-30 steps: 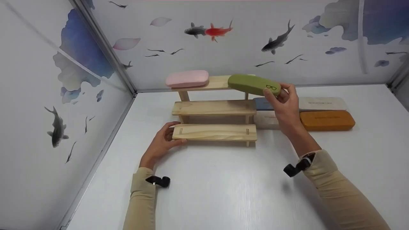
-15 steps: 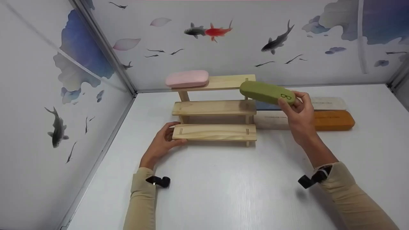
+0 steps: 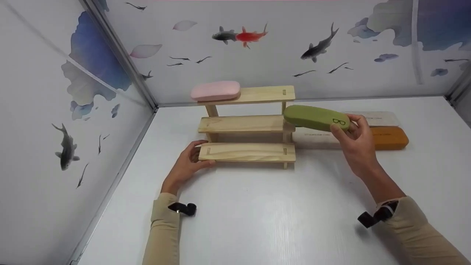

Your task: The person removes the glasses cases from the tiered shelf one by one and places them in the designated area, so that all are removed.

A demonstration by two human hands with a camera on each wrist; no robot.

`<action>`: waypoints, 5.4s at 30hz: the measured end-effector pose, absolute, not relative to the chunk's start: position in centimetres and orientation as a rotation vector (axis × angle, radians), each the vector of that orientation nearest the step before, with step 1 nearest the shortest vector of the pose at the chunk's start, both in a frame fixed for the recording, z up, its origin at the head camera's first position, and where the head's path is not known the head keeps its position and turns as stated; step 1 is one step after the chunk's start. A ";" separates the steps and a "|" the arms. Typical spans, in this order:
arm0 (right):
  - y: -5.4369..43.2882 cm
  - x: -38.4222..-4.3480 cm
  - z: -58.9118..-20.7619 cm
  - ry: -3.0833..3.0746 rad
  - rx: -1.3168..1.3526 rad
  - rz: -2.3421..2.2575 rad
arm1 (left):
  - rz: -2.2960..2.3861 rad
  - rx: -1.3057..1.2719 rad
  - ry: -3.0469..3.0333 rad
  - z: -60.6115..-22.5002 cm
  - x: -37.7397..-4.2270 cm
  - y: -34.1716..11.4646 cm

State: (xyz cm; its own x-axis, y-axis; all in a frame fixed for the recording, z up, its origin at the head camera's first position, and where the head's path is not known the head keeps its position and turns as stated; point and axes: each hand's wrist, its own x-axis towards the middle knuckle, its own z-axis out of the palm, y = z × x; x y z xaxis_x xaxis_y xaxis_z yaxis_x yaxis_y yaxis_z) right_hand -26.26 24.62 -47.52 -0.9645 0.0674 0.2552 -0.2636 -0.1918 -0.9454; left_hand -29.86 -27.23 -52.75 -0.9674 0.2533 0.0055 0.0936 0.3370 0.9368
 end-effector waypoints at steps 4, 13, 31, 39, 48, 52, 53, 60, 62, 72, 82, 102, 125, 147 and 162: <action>25.4 -25.7 -47.9 -1.929 0.198 2.220 | 1.691 0.319 2.451 -52.7 -29.9 -27.2; 26.4 -24.7 -48.8 -2.113 0.152 2.109 | 1.699 0.324 2.440 -52.4 -29.9 -27.4; 29.4 -23.1 -50.2 -2.351 0.235 1.986 | 1.681 0.327 2.468 -52.4 -29.8 -27.3; 30.0 -23.2 -50.5 -2.435 0.262 1.894 | 1.688 0.348 2.459 -52.5 -29.7 -27.1; 30.2 -23.2 -50.9 -2.550 0.267 1.823 | 1.663 0.314 2.471 -52.5 -29.7 -27.2; 29.9 -23.3 -51.0 -2.577 0.282 1.808 | 1.668 0.322 2.458 -52.6 -29.9 -27.3; 29.9 -23.3 -51.0 -2.581 0.288 1.803 | 1.674 0.322 2.455 -52.6 -29.9 -27.3; 30.1 -23.4 -51.1 -2.684 0.303 1.723 | 1.677 0.330 2.455 -52.4 -29.9 -27.1; 30.3 -23.4 -51.1 -2.739 0.308 1.637 | 1.677 0.327 2.456 -52.4 -29.8 -27.1; 30.9 -23.4 -51.3 -2.932 0.278 1.251 | 1.673 0.328 2.470 -52.5 -29.8 -27.3; 31.2 -23.6 -51.0 -3.008 0.232 1.178 | 1.686 0.357 2.453 -52.4 -29.8 -27.2; 30.8 -23.4 -50.3 -2.903 0.240 1.158 | 1.685 0.335 2.446 -52.5 -29.8 -27.1; 20.8 -26.3 -48.9 -2.437 0.533 1.171 | 1.678 0.332 2.460 -52.6 -29.8 -27.2; 10.8 -32.2 -44.0 -2.226 0.661 1.035 | 1.687 0.328 2.460 -52.8 -29.8 -27.4; 7.1 -35.3 -42.7 -2.277 0.546 1.102 | 1.676 0.319 2.470 -52.6 -29.9 -27.0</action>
State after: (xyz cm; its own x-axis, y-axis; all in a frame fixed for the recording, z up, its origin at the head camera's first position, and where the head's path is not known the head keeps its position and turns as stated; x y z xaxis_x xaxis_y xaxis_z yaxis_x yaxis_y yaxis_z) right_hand -35.29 7.14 -42.67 -0.7683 -0.1198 0.6288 -0.5675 0.5820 -0.5824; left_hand -29.91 -27.05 -52.60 -0.9677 0.2519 0.0035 0.0963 0.3570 0.9291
